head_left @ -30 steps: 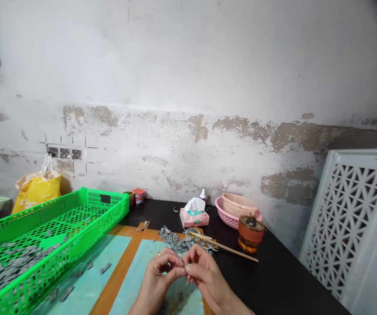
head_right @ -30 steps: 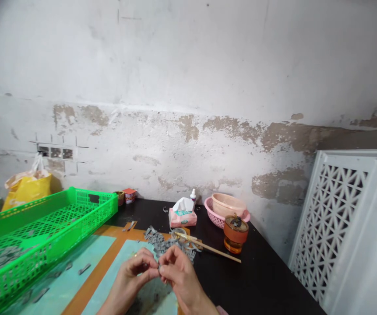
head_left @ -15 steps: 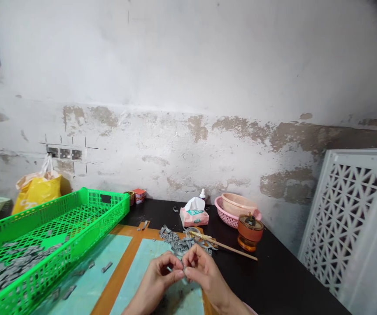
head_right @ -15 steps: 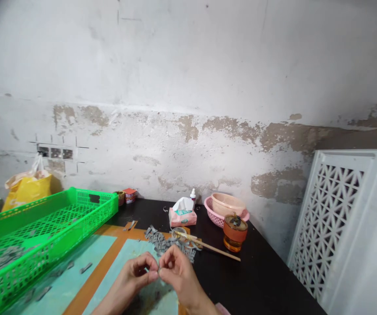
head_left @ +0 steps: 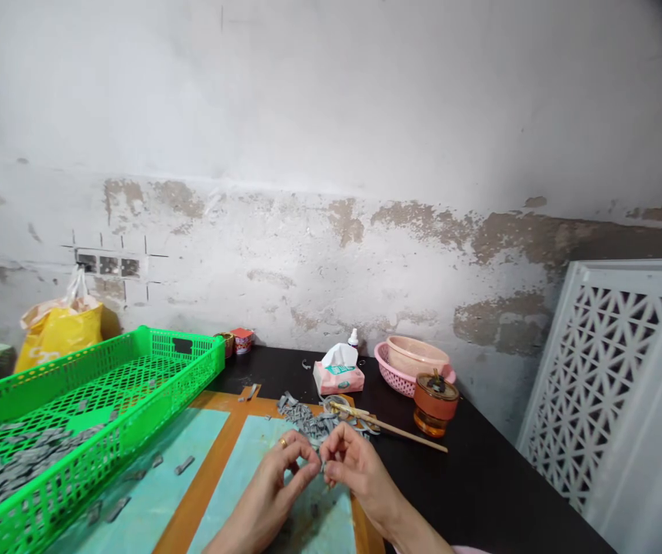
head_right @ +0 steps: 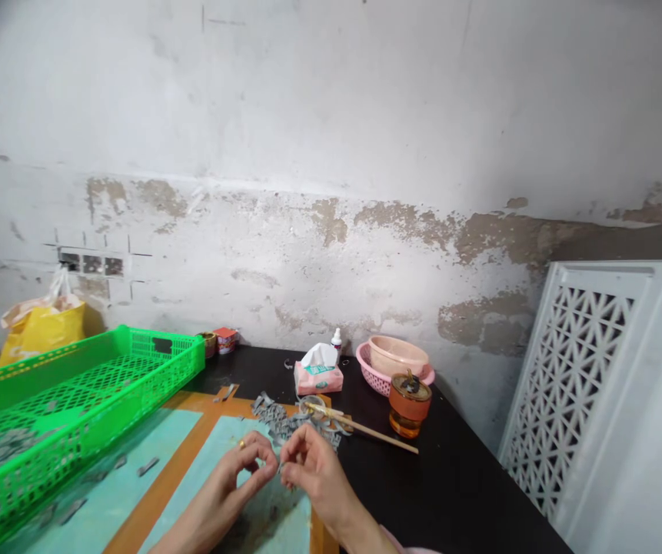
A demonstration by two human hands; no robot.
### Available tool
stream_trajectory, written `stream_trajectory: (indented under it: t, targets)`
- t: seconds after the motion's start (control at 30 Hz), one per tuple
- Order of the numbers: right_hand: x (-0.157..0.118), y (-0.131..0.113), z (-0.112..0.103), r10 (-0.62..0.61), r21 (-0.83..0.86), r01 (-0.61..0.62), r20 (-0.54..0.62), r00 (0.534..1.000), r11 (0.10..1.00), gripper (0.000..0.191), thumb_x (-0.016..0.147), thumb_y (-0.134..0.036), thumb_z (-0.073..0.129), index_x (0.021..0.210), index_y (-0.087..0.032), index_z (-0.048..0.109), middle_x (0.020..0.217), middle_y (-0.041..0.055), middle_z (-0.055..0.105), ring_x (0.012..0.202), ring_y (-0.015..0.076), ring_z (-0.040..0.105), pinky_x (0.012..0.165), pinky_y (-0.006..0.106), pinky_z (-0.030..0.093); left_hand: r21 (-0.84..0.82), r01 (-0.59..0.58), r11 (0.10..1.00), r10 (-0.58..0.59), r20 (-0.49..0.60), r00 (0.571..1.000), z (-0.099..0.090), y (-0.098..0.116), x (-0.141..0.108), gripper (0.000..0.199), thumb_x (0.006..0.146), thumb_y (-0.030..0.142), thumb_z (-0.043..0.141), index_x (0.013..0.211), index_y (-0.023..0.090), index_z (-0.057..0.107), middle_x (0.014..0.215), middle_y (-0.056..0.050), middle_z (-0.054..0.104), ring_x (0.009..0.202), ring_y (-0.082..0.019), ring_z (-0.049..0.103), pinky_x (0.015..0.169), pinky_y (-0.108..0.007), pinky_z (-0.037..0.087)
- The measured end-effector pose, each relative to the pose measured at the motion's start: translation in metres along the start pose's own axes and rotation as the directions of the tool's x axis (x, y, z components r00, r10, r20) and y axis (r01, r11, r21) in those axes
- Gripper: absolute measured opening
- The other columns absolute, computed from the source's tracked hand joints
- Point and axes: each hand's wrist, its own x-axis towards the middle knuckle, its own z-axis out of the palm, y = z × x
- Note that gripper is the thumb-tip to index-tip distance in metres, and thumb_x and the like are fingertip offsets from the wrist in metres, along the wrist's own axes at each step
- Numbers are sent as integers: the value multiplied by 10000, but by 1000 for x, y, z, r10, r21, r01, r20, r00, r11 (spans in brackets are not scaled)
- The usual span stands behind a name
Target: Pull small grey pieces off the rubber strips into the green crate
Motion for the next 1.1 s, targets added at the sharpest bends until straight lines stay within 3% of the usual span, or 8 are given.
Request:
stream_trajectory:
  t: [0.2,0.33,0.63,0.93,1.03,1.1]
  targets:
    - [1,-1,-1,-16,-78,18,31,999,997,285,661,-275,740,749,-208,477,722,-39,564,565,99,483,548,235,383,41,-19,999,19,-9,1000,-3,-4,-2,227,885,343,516,754,204,638,1076,-69,561,1063,-243,514,960,-363,374]
    - [0,-3,-1,-8,-118,11,30,1000,993,206,655,-193,690,743,-202,504,710,-40,550,593,105,474,569,238,385,95,-46,994,44,29,999,-4,-6,-3,207,897,335,493,804,223,640,1157,-68,544,1127,-249,486,1002,-384,354]
    - [0,2,-3,27,-156,-26,6,1000,987,186,622,-151,682,721,-193,530,655,-56,544,550,90,471,553,230,374,187,-118,975,111,43,993,0,-4,-6,161,905,282,460,823,234,590,1165,-81,548,1109,-247,492,966,-387,406]
    - [1,6,-4,29,-245,-40,-49,998,969,178,656,-138,653,773,-198,533,710,-38,572,609,110,524,576,239,414,252,-118,960,129,-27,991,6,-8,-3,120,880,196,457,782,220,521,1080,-84,555,1036,-238,510,905,-369,434]
    - [1,7,-3,-16,-383,-3,-46,999,924,234,653,-70,618,848,-199,600,805,-2,619,740,152,581,640,257,441,238,-94,967,114,-71,991,7,-12,-3,124,883,204,459,774,219,517,1073,-84,556,1025,-240,512,899,-377,436]
    - [0,7,-2,-81,-534,63,-9,997,843,259,655,-32,581,840,-206,634,845,12,632,779,167,593,647,257,444,223,-86,971,106,-82,991,8,-14,-2,128,883,208,461,767,218,515,1054,-82,560,1005,-240,518,883,-376,443]
